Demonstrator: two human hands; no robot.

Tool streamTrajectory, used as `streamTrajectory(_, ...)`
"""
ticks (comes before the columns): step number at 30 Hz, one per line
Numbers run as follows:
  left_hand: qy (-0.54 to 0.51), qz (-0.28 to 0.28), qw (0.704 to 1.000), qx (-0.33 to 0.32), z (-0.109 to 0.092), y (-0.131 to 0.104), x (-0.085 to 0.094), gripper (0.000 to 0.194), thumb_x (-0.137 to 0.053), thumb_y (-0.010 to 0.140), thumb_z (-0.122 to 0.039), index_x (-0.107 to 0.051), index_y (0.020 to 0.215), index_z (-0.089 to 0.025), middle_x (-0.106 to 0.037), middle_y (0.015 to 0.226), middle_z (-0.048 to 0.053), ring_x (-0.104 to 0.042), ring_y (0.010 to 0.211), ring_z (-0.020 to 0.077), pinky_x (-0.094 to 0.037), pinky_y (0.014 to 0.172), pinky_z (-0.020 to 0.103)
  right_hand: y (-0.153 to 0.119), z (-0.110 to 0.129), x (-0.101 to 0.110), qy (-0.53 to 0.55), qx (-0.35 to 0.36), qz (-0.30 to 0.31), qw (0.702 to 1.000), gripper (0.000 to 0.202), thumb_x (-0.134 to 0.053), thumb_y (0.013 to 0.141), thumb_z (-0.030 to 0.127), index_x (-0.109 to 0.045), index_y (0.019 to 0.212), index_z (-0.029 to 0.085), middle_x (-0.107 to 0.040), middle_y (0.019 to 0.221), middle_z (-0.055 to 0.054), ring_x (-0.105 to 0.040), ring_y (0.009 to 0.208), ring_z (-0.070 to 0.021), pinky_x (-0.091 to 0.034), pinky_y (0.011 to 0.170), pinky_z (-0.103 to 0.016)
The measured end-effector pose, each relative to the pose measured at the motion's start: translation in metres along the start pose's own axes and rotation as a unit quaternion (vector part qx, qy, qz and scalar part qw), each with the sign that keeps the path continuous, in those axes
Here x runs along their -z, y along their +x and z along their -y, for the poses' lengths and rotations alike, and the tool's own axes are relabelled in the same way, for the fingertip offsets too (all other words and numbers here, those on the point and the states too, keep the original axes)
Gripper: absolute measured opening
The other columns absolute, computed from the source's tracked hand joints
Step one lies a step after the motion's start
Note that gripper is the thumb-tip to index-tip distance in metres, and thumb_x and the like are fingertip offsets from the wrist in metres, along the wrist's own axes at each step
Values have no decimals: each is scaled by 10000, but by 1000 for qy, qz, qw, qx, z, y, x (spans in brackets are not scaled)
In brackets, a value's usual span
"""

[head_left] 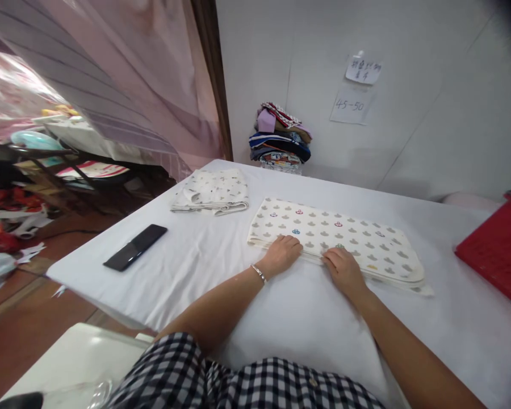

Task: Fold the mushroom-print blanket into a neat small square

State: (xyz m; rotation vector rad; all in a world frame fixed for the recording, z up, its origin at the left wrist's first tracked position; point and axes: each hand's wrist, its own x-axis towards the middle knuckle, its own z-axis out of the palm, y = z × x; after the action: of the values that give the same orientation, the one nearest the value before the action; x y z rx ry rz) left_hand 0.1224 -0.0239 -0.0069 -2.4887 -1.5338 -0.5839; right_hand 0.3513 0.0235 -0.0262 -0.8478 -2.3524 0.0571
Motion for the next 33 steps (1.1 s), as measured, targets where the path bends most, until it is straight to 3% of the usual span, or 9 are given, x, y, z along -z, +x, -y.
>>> streamTrajectory(6, 25, 4, 1000, 13, 30, -20, 13, 160, -447, 919, -203, -606, 931, -197, -622, 944, 62, -545, 919, 191, -406, 784, 348, 0, 2, 3, 3, 14, -17, 1000, 245, -430, 933, 297, -663, 914, 222, -639, 905, -88, -561, 843, -242, -460, 716, -391)
streamTrajectory(11, 35, 9, 997, 62, 72, -59, 38, 171, -479, 913, -261, -609, 1015, -218, -635, 1027, 64, -553, 985, 198, -414, 840, 357, 0, 3, 5, -1, 21, 9, 1000, 244, -441, 931, 309, -657, 1016, 232, -627, 913, -85, -553, 831, -241, -460, 710, -391)
streamTrajectory(15, 27, -26, 994, 100, 93, -89, 49, 280, -503, 904, -322, -565, 1162, -233, -615, 1132, 74, -532, 1066, 216, -419, 878, 371, 0, 1, 3, -13, 26, 19, 999, 246, -460, 922, 339, -656, 1029, 236, -617, 900, -86, -550, 819, -246, -455, 708, -400)
streamTrajectory(20, 24, -43, 992, 117, 94, -92, 47, 262, -483, 913, -316, -587, 1138, -233, -610, 1144, 74, -540, 1053, 212, -442, 850, 350, 0, 0, 0, -21, 24, 13, 999, 241, -454, 925, 314, -663, 1009, 228, -620, 922, -86, -546, 832, -244, -458, 710, -397)
streamTrajectory(25, 36, -27, 991, 127, 91, -85, 45, 230, -491, 907, -283, -611, 1095, -227, -621, 1110, 63, -597, 907, 183, -452, 799, 327, 0, 0, -1, -26, 18, 6, 999, 247, -441, 935, 291, -671, 978, 211, -633, 911, -84, -551, 826, -234, -458, 720, -385)
streamTrajectory(33, 81, -19, 989, 121, 95, -78, 60, 287, -352, 961, -264, -619, 1051, -211, -638, 1068, 57, -594, 851, 158, -423, 786, 308, 2, -1, -2, -32, 48, 3, 998, 261, -427, 945, 275, -669, 959, 175, -650, 910, -85, -557, 821, -215, -458, 724, -360)
